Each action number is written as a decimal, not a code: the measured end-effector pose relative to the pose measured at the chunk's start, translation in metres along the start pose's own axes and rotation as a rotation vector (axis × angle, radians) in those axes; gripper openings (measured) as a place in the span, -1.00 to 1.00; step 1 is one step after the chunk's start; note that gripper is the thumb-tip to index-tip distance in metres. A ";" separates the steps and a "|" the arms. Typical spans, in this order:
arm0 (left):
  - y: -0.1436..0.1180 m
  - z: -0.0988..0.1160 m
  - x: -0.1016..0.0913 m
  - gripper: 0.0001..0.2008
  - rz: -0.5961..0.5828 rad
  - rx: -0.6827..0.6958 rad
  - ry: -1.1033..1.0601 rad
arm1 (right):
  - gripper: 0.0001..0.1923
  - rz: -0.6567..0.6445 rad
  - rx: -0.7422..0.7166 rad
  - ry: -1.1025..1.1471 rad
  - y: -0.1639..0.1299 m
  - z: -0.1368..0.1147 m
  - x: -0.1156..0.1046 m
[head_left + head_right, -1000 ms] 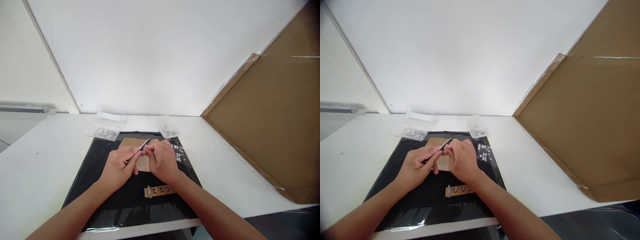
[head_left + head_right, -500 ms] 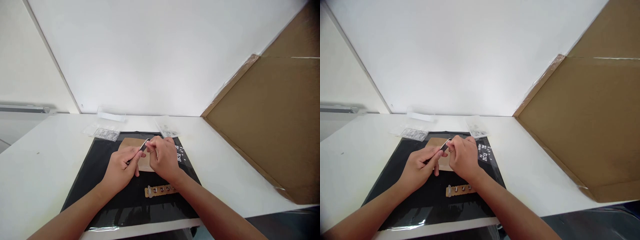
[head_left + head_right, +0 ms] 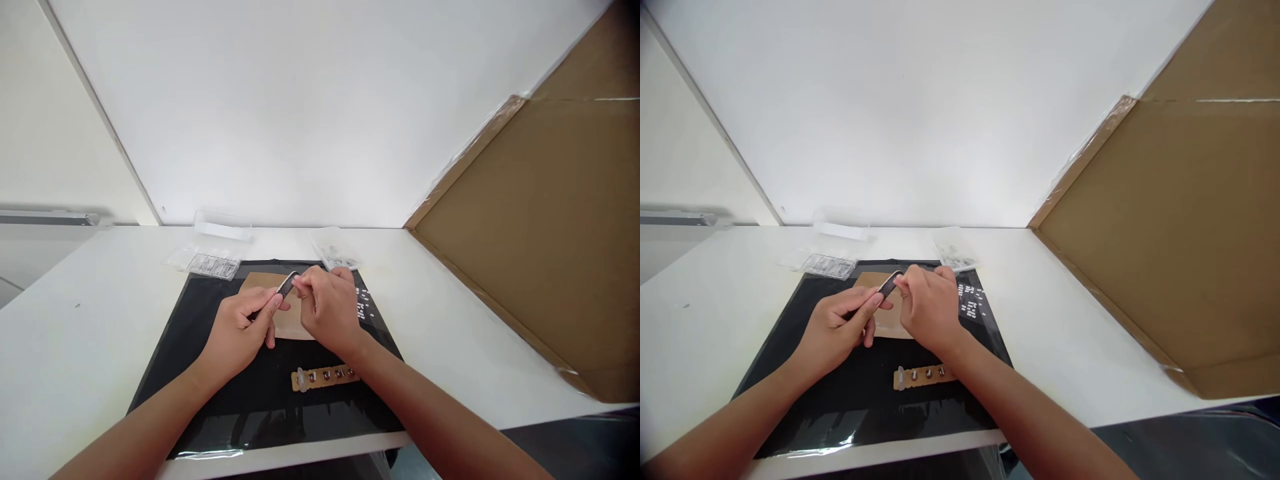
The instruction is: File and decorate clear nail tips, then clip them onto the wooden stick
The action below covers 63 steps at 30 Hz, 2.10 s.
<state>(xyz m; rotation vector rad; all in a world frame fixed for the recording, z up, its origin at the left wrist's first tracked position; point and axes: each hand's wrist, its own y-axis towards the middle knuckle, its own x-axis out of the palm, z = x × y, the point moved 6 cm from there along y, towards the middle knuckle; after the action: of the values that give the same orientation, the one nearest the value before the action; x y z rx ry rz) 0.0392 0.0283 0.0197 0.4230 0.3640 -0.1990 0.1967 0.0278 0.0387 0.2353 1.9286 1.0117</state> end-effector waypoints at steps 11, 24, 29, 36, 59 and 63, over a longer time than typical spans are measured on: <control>-0.002 0.003 0.002 -0.69 -0.006 -0.040 -0.079 | -0.82 -0.003 -0.057 0.036 0.000 -0.007 -0.001; 0.000 -0.002 -0.003 -0.67 0.003 -0.095 -0.108 | -0.80 -0.019 -0.034 0.044 0.000 -0.012 0.000; 0.000 0.003 -0.002 -0.67 -0.012 -0.045 -0.052 | -0.83 0.021 0.008 0.027 0.008 -0.005 -0.008; -0.001 0.010 -0.001 -0.70 0.007 0.038 0.007 | -0.80 0.011 0.023 -0.031 0.006 -0.007 -0.008; 0.000 0.013 -0.007 -0.75 0.037 0.076 0.044 | -0.78 0.000 0.041 -0.014 0.009 -0.002 -0.005; 0.000 0.013 -0.005 -0.76 0.042 0.119 0.083 | -0.77 -0.045 0.047 0.030 0.007 -0.001 0.000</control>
<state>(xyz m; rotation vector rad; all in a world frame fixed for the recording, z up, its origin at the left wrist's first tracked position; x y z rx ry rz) 0.0391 0.0231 0.0330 0.5568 0.4256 -0.1633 0.1939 0.0316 0.0443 0.2034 1.9778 0.9453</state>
